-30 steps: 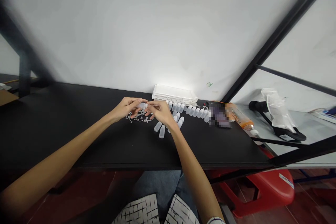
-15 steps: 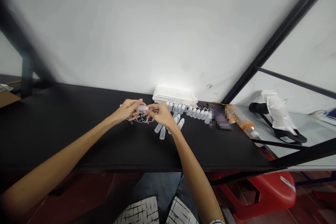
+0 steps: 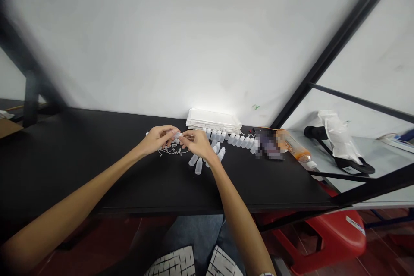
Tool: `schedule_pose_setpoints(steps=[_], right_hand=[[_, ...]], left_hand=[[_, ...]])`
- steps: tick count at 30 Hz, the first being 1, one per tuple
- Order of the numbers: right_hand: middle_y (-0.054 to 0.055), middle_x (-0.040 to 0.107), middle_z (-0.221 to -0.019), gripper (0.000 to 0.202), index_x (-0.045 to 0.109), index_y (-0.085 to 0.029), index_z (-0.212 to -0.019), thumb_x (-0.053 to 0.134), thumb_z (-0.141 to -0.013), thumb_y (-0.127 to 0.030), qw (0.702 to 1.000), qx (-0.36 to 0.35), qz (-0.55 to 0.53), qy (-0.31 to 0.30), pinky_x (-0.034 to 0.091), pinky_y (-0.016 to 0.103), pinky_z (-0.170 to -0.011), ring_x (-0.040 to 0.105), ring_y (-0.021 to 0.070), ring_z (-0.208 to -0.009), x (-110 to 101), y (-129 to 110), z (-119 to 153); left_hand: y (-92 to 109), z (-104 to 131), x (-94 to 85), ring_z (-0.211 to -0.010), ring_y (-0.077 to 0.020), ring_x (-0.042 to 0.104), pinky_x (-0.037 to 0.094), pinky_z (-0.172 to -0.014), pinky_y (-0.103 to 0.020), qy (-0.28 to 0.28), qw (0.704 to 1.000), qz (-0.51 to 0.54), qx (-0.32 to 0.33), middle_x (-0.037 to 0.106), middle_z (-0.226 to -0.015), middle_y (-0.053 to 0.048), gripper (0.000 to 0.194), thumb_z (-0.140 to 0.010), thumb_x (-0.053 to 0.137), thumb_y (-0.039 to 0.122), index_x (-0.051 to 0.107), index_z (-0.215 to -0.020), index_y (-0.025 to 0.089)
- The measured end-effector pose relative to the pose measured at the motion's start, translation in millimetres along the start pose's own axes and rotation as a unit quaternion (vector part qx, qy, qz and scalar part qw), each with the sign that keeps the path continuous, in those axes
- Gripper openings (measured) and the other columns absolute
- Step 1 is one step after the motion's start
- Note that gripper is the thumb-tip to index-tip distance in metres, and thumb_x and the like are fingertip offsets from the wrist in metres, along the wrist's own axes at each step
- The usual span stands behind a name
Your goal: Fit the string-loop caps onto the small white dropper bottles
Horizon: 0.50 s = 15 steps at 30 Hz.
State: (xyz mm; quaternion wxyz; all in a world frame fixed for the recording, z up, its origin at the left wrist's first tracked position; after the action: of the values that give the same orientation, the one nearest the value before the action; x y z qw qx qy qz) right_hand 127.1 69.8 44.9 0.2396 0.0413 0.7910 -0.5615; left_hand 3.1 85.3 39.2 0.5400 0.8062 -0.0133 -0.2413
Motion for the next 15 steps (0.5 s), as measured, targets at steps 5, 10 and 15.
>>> schedule_pose_setpoints(steps=[5,10,15], right_hand=[[0.007,0.069,-0.078,0.03,0.072,-0.014,-0.092,0.063,-0.083,-0.04,1.0,0.007,-0.017,0.009,0.051,0.022,-0.048,0.068,0.016,-0.062,-1.9,2.3,-0.8],[0.008,0.069,-0.093,0.03,0.071,-0.016,-0.101,0.059,-0.084,-0.038,0.998,-0.024,-0.051,0.008,0.053,0.023,-0.047,0.068,0.0149,-0.062,0.6,-0.7,-3.5],[0.006,0.069,-0.083,0.026,0.07,-0.014,-0.093,0.061,-0.082,-0.036,0.999,-0.023,-0.035,0.004,0.053,0.023,-0.048,0.067,0.0147,-0.061,1.5,1.8,-3.7]], left_hand=[[0.0,-0.3,3.2,-0.052,-0.012,0.055,0.043,-0.045,-0.02,-0.017,1.0,0.007,0.002,0.057,-0.058,0.0,0.038,-0.089,0.056,0.043,0.065,-0.109,0.012],[0.4,-2.4,-1.7,-0.044,-0.0102,0.054,0.041,-0.041,-0.019,0.004,0.998,0.061,-0.011,0.055,-0.055,0.001,0.034,-0.088,0.057,0.04,0.065,-0.103,0.01],[0.0,-1.4,1.8,-0.037,-0.0084,0.05,0.04,-0.04,-0.019,-0.014,0.998,0.068,-0.008,0.048,-0.049,0.005,0.034,-0.09,0.055,0.043,0.067,-0.099,0.012]])
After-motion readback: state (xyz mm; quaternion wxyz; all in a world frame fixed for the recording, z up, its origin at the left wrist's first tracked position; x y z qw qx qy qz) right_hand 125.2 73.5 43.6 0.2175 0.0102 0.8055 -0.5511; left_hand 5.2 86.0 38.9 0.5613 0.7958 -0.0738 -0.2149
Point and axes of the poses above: each hand's wrist, its own z-axis away from the middle knuckle, its own x-axis out of the palm, y = z × x, the point moved 9 cm from there along -z, towards the middle knuckle
